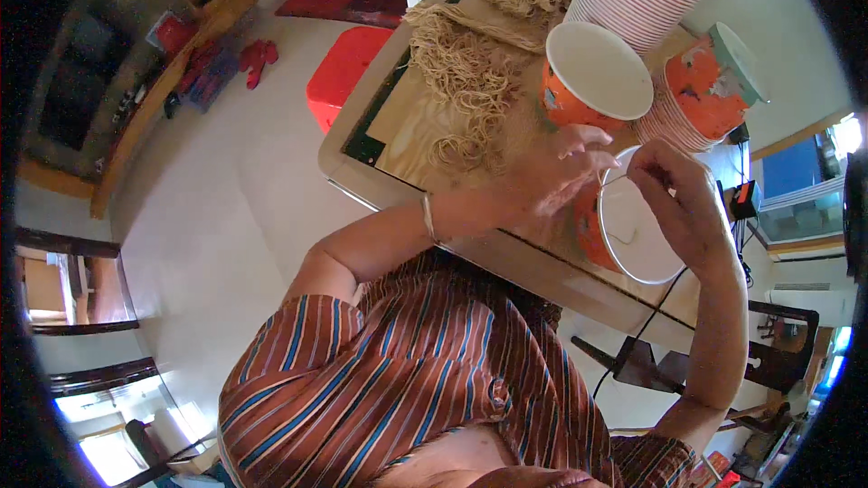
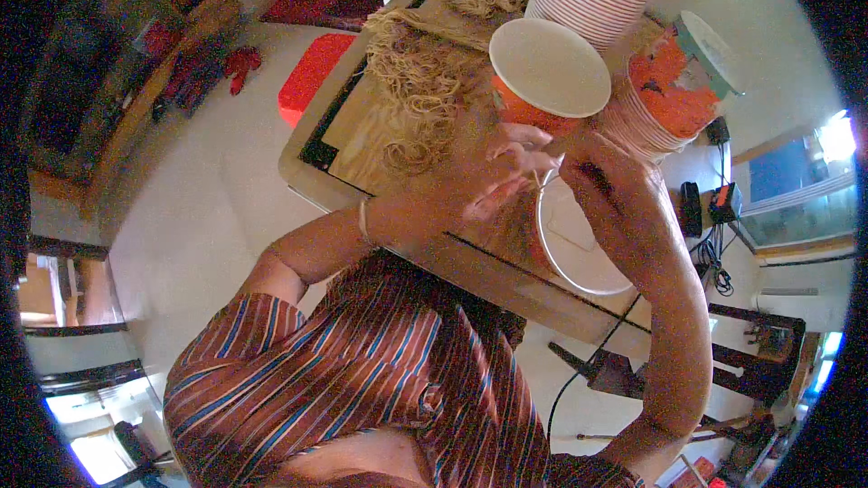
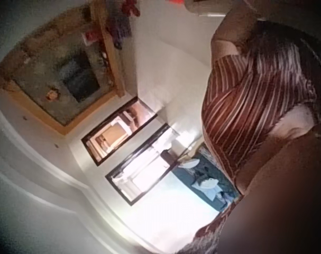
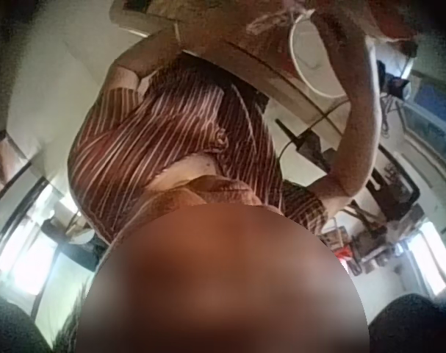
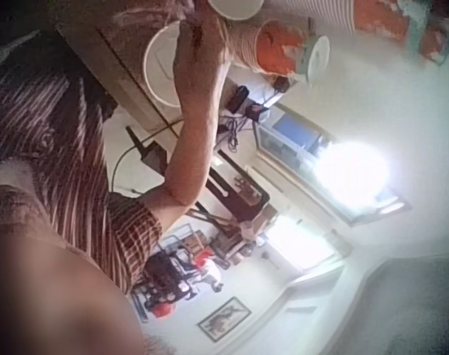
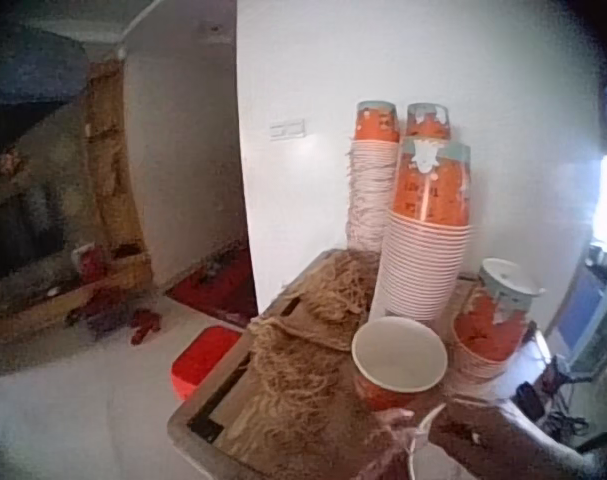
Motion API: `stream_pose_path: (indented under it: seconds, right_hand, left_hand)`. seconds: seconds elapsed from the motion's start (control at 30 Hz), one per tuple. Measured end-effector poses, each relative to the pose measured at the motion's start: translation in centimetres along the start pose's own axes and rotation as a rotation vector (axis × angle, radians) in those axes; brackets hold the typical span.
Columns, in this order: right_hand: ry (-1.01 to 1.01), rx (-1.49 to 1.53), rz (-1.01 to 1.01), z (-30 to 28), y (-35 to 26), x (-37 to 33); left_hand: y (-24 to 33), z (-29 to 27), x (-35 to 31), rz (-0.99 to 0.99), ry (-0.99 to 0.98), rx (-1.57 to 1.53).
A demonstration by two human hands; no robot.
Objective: Preparing and arranging paper cups with fibrous packing material on a wooden table.
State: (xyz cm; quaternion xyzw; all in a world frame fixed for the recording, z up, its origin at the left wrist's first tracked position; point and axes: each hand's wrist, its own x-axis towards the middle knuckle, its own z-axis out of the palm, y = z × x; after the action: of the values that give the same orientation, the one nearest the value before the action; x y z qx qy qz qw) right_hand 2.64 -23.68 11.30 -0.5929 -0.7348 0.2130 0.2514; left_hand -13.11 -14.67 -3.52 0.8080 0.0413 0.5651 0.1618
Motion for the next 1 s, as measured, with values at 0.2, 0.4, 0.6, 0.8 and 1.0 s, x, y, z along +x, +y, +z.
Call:
stream_pose_path:
  seconds: [0.2,0.4,0.6,0.8,1.0]
  right_hand:
    - [0.055,-0.103,-0.030,-1.0,-0.3,-1.1]
    - [0.014,-0.087,0.036,-1.5,0.7,-2.8]
    - [0.135,0.460,0.233,0.5,3.7,-4.3]
    - [0.221,0.774,0.374,0.3,3.9,-4.8]
    - [0.212,0.858,0.285,0.2,4.0,-4.9]
  left_hand:
    - [0.0,-2.5,2.6,0.194,-0.272,0.110]
    - [2.9,-2.3,2.5,0.305,-0.519,0.212]
    - [7.9,1.5,2.2,0.204,-0.443,0.193]
    - [8.6,1.4,2.7,0.066,-0.326,0.073]
    - [4.8,0.9,5.8,-0.176,-0.117,-0.052]
